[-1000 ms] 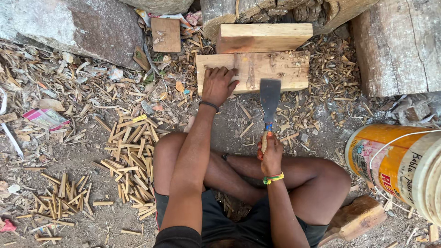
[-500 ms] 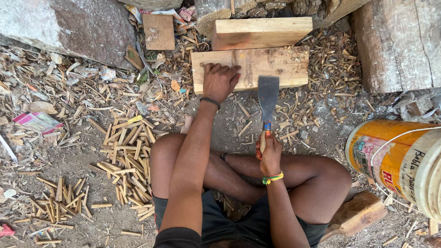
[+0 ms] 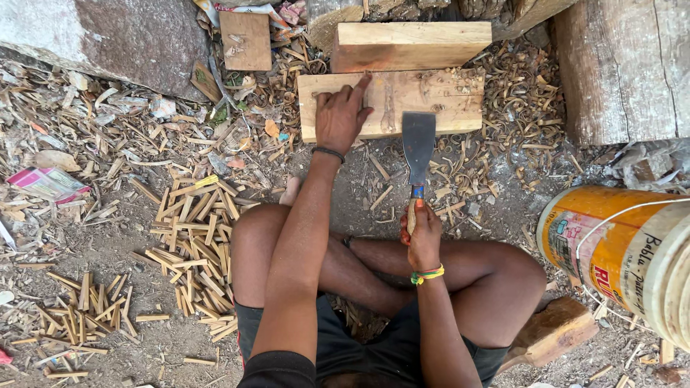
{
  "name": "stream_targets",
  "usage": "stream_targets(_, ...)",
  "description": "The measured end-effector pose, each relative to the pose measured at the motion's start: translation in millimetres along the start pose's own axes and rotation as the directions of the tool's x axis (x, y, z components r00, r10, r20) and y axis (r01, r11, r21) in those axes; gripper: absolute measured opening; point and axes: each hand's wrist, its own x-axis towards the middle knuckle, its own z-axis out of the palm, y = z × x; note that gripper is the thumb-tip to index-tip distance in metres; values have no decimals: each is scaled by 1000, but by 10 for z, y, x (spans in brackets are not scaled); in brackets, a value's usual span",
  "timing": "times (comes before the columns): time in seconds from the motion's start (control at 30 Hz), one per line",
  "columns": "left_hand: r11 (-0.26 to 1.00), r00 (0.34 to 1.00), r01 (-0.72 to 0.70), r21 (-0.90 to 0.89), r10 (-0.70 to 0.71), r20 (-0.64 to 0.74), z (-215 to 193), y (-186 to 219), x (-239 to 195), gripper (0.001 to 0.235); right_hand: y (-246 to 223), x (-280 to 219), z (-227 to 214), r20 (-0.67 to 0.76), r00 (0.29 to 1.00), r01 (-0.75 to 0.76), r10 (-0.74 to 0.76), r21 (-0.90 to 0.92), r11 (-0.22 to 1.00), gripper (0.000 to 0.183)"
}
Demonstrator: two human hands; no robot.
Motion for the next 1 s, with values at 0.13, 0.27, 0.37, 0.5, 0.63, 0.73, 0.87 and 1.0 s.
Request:
stream_targets(0.13,1000,1000,2,16,-2,12,-31,-8,-24,89,-20,-48,10,-11,1000,26,-26,-37,999,34)
stream_targets(0.27,987,972,-158,-21,152,-178,-53,160,21,101,-38,-115,29,8,997,73,-72,-74,995,33)
stream_targets(0.37,929,961,-276,-247,266,-71,-65,478,35,93,-41,-142,92,30,995,100,-98,-94,991,32)
stream_targets(0.5,748,855,-454,-484,518,-2,-71,840,-161,74,-53,-186,257,68,995,77,-70,-107,991,34)
stream_targets(0.63,743,809,-529,-410,587,21,31,835,-242,43,-71,-231,347,109,993,68,-55,-125,990,38)
stream_targets(0.73,705,824,-528,-474,560,-85,54,758,-275,40,-94,-225,387,110,993,49,-33,-150,987,37)
stream_targets(0.87,704,829,-541,-460,538,-152,54,721,-268,37,-101,-195,414,94,995,30,-16,-157,987,38)
stream_targets(1.0,718,843,-517,-465,521,-134,66,701,-240,37,-70,-139,408,120,992,48,-33,-117,992,39)
